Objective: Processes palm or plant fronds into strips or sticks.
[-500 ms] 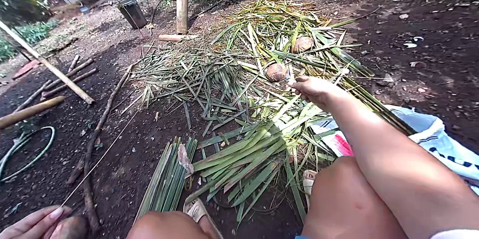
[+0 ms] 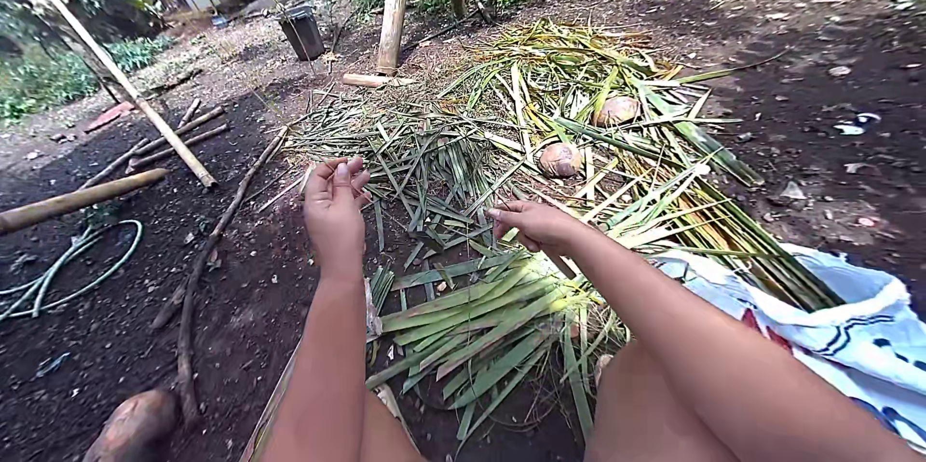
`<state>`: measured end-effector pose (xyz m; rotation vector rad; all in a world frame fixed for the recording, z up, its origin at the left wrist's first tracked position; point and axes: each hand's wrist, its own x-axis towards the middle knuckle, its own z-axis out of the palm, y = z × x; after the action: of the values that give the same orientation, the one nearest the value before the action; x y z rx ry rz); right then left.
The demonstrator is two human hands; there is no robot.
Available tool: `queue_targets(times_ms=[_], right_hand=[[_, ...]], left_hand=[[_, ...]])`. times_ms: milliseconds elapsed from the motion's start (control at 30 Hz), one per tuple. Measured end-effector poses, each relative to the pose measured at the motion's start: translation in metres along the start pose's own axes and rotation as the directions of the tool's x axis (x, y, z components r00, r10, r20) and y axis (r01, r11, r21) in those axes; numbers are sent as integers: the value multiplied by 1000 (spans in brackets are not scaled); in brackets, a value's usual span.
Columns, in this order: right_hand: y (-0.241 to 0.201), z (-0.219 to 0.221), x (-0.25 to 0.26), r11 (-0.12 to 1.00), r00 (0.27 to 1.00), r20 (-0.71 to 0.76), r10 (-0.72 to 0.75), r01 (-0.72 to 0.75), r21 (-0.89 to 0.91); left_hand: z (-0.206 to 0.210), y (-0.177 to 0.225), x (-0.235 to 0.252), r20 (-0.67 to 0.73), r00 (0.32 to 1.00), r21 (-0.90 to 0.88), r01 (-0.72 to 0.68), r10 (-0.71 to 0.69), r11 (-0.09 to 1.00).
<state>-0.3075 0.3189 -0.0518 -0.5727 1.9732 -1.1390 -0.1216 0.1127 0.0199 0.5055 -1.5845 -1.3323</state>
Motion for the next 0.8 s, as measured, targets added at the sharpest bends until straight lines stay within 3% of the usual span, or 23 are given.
queue_targets(times_ms=[100,200,300,400,533,567,633,700,800], right_hand=[[9,-2,5,984,990,-15,138,-138,-109],[18,-9,9,972,977,124,173,-189,136],[13,-10,5,898,985,155,76,-135,419],[7,-7,5,818,994,95,48,-94,568],[5,-12,8,802,991,137,0,-82,592],[3,-13,8,831,998,65,10,-44,555],[-1,-13,6,939,977,-213,-3,76,336],[-3,-9,1,982,889,-422,-176,190,-9],[-13,14,-17,899,812,-411,-414,295,-323]], left_hand=[[13,-7,-6,-55,994,-262,76,-94,962],[22,-9,-5,-130,985,-371,55,-111,927],[34,-14,-9,-130,988,-395,23,-81,918],[46,-22,-20,-28,994,-373,85,-102,924],[59,-41,-36,227,962,-242,207,-152,948],[60,-44,-38,259,955,-194,198,-145,961],[60,-47,-40,218,972,-105,114,-89,988],[58,-49,-40,154,988,-55,17,-9,998],[61,-48,-43,140,988,-41,-56,61,998]])
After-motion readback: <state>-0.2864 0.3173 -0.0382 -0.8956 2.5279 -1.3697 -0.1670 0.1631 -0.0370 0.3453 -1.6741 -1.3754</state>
